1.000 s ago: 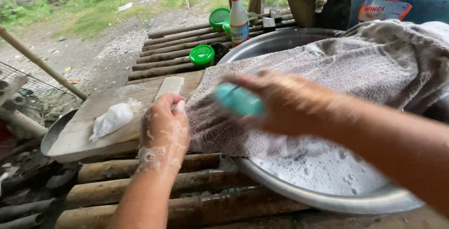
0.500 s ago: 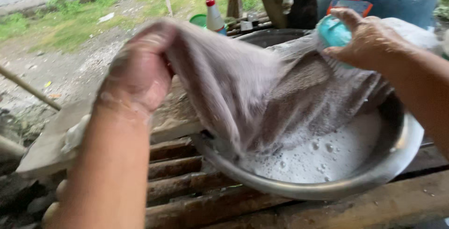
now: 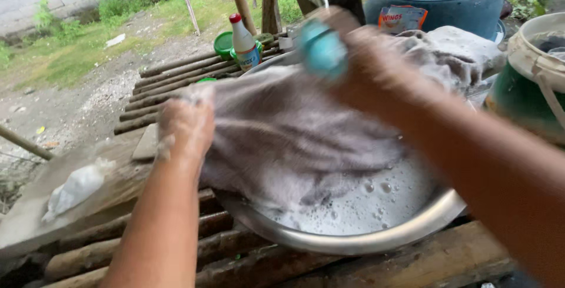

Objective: The person washes a towel in a basin of soapy water using a brush and by hand, scrubbing and wringing the fabric.

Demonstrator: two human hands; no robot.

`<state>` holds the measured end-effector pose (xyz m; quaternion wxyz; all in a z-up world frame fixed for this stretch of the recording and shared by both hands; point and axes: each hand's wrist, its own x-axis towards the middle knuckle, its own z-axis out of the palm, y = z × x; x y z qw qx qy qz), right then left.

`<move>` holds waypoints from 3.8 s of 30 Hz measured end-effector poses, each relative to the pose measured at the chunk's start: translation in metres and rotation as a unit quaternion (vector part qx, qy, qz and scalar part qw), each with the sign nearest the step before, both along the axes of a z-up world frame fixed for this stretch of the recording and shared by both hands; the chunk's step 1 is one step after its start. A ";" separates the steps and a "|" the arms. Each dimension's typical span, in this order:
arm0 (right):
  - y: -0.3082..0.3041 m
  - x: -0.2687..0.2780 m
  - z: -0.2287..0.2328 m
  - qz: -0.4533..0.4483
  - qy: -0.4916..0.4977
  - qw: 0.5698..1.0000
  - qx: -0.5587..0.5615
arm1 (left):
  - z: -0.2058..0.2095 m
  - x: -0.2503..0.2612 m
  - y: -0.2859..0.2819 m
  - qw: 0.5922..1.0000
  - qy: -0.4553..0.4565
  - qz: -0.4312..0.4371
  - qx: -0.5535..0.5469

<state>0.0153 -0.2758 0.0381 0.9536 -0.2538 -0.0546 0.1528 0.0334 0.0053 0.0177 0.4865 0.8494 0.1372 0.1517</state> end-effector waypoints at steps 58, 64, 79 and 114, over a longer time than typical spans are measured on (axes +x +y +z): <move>0.079 0.039 -0.061 -0.090 -0.338 0.358 -0.866 | -0.011 -0.025 -0.030 0.888 0.004 -0.001 0.461; 0.032 0.058 -0.061 0.054 -0.301 0.235 -0.923 | -0.007 -0.028 -0.037 0.862 0.193 -0.163 0.440; 0.011 0.074 -0.046 0.018 -0.293 0.267 -0.918 | -0.012 -0.023 -0.043 0.869 0.141 -0.180 0.439; 0.027 0.043 -0.067 -0.078 -0.394 0.467 -0.788 | -0.033 0.037 -0.078 0.973 -0.046 -0.192 0.121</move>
